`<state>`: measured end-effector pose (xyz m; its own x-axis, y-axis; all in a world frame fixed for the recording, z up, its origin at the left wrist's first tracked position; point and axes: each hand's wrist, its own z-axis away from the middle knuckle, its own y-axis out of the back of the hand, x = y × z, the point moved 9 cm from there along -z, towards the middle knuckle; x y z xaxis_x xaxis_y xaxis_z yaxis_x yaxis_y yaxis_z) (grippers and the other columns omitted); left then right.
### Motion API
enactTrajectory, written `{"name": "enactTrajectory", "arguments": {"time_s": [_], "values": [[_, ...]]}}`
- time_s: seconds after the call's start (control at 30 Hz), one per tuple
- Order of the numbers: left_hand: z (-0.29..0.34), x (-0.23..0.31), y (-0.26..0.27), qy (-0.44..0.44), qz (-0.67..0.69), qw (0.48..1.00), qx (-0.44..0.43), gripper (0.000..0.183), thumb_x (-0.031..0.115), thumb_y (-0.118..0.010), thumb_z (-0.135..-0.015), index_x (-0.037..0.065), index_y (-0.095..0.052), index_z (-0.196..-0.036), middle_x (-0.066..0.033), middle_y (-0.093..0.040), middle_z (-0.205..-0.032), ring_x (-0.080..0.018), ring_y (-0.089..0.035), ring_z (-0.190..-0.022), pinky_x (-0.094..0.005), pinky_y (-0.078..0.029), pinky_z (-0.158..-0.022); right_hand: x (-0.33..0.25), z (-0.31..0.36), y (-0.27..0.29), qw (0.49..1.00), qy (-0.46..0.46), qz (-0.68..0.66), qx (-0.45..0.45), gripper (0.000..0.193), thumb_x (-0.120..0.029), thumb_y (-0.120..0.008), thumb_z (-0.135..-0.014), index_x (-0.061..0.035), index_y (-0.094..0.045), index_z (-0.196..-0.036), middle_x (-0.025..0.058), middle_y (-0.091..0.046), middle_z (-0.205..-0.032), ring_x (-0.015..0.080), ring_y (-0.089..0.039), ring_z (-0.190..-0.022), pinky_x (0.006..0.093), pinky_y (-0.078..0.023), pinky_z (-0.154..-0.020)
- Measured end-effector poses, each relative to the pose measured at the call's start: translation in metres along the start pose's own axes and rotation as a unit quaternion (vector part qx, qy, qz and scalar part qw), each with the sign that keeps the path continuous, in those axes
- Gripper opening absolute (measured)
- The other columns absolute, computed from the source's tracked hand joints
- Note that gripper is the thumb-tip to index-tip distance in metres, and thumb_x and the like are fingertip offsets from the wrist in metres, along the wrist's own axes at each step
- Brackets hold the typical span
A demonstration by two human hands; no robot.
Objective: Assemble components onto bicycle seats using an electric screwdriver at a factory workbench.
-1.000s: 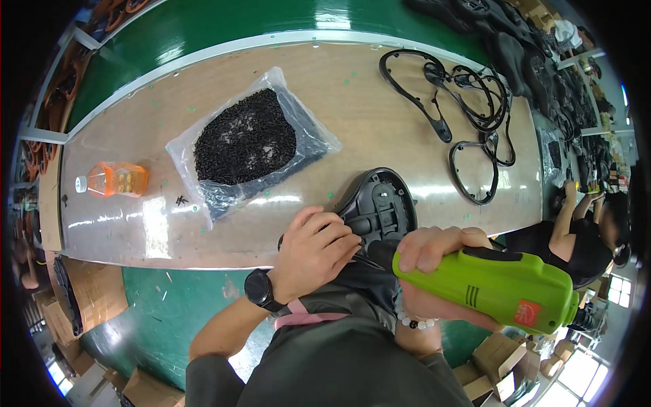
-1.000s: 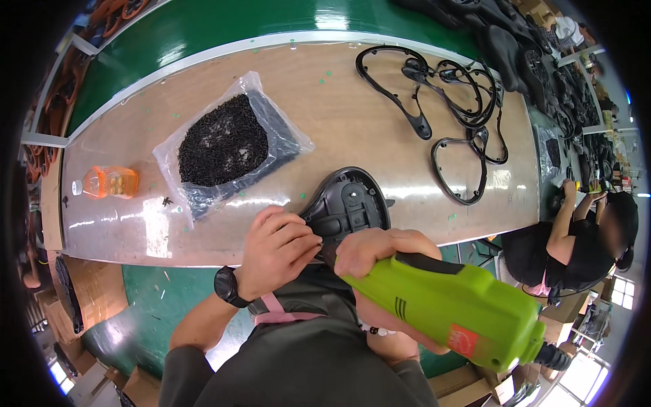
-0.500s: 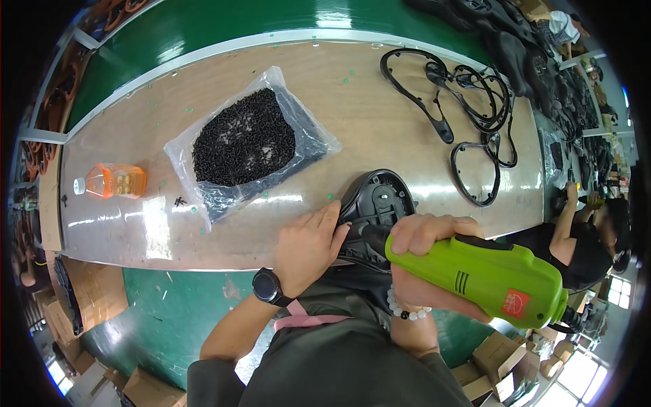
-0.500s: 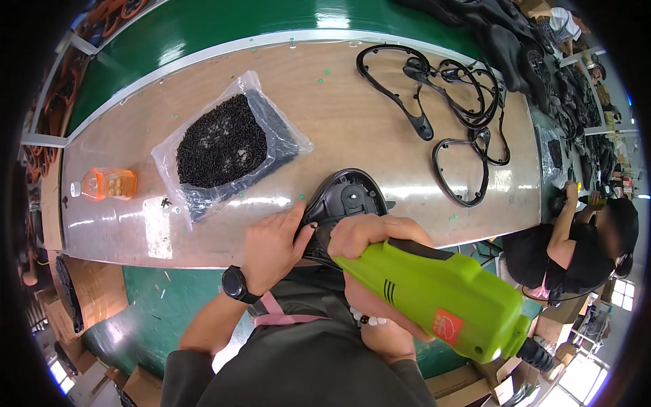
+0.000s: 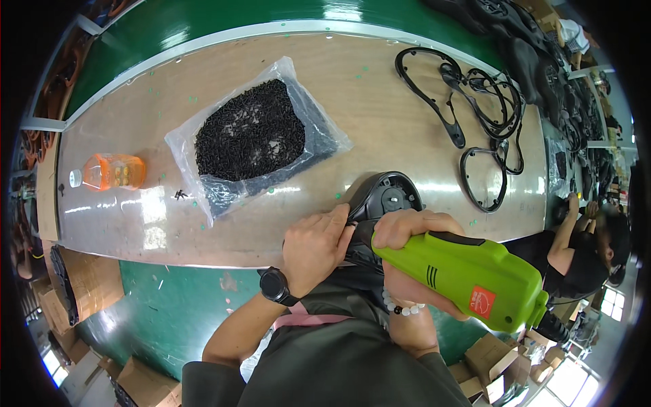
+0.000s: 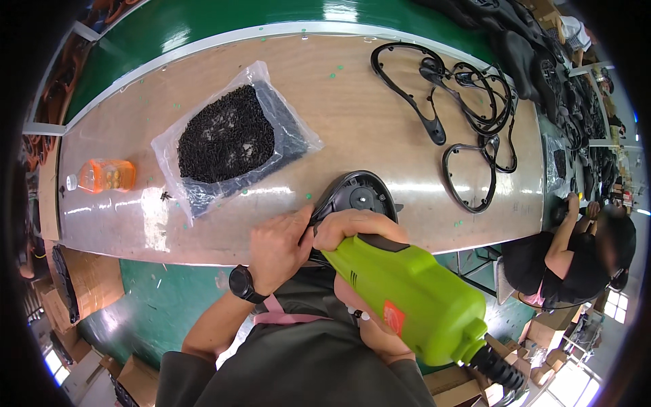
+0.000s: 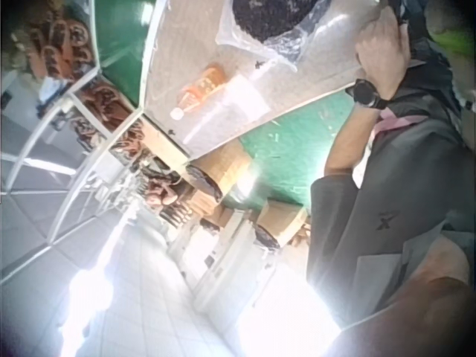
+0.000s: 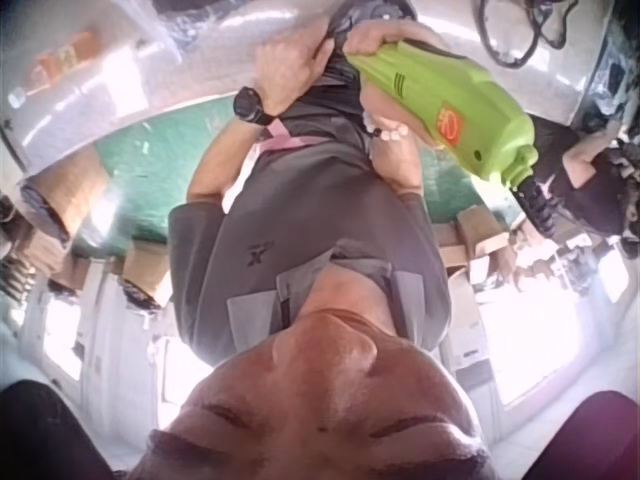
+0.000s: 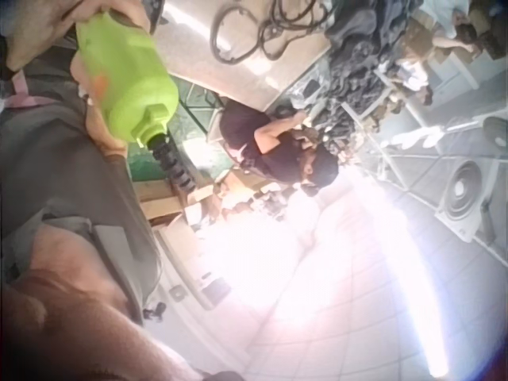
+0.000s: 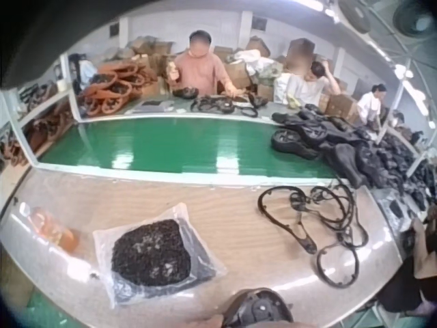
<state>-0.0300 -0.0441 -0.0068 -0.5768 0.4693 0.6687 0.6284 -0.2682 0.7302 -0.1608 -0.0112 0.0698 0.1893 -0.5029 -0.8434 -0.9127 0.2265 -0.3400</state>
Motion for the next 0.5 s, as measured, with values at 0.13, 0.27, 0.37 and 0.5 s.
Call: {"name": "enactTrajectory", "arguments": {"time_s": [0.13,0.27,0.37,0.5], "values": [[0.003,0.004,0.002,-0.031,-0.032,0.999,0.024,0.033,0.018,-0.067,-0.087,0.003,-0.06,-0.116,-0.009,-0.069,-0.086,-0.0256,-0.067,-0.078,-0.0389,-0.052,-0.068,0.002,-0.007,-0.015,0.995,-0.014,-0.01,-0.098,0.075,-0.066,-0.065,-0.081,0.0012,-0.054,-0.111,0.0139,-0.061,-0.084,0.0278,-0.059,-0.073,0.0397,-0.05,-0.065],[0.005,0.001,-0.001,-0.025,-0.026,0.999,0.021,0.038,0.016,-0.066,-0.086,0.002,-0.058,-0.12,-0.0106,-0.07,-0.096,-0.0263,-0.068,-0.086,-0.0382,-0.053,-0.074,0.015,-0.006,-0.025,0.99,-0.083,-0.022,-0.115,0.024,-0.019,-0.063,-0.093,0.0006,-0.058,-0.104,0.0166,-0.064,-0.085,0.0288,-0.062,-0.077,0.0405,-0.052,-0.07],[0.007,-0.001,-0.003,-0.043,-0.021,0.999,0.018,0.038,0.016,-0.066,-0.086,0.002,-0.058,-0.12,-0.0114,-0.07,-0.099,-0.0274,-0.068,-0.087,-0.0382,-0.053,-0.075,0.011,0.0,-0.029,0.99,-0.005,0.093,-0.108,0.024,-0.02,-0.066,-0.089,0.0003,-0.06,-0.1,0.0166,-0.064,-0.082,0.0283,-0.062,-0.076,0.0405,-0.053,-0.07],[0.006,0.001,0.001,-0.043,-0.006,0.999,0.027,0.037,0.017,-0.066,-0.087,0.002,-0.058,-0.12,-0.0114,-0.07,-0.1,-0.0274,-0.068,-0.087,-0.0386,-0.053,-0.074,0.011,-0.003,-0.028,0.987,-0.072,0.085,-0.114,0.043,-0.039,-0.062,-0.094,0.0004,-0.057,-0.11,0.0165,-0.063,-0.083,0.0293,-0.061,-0.075,0.0415,-0.052,-0.07]]}}
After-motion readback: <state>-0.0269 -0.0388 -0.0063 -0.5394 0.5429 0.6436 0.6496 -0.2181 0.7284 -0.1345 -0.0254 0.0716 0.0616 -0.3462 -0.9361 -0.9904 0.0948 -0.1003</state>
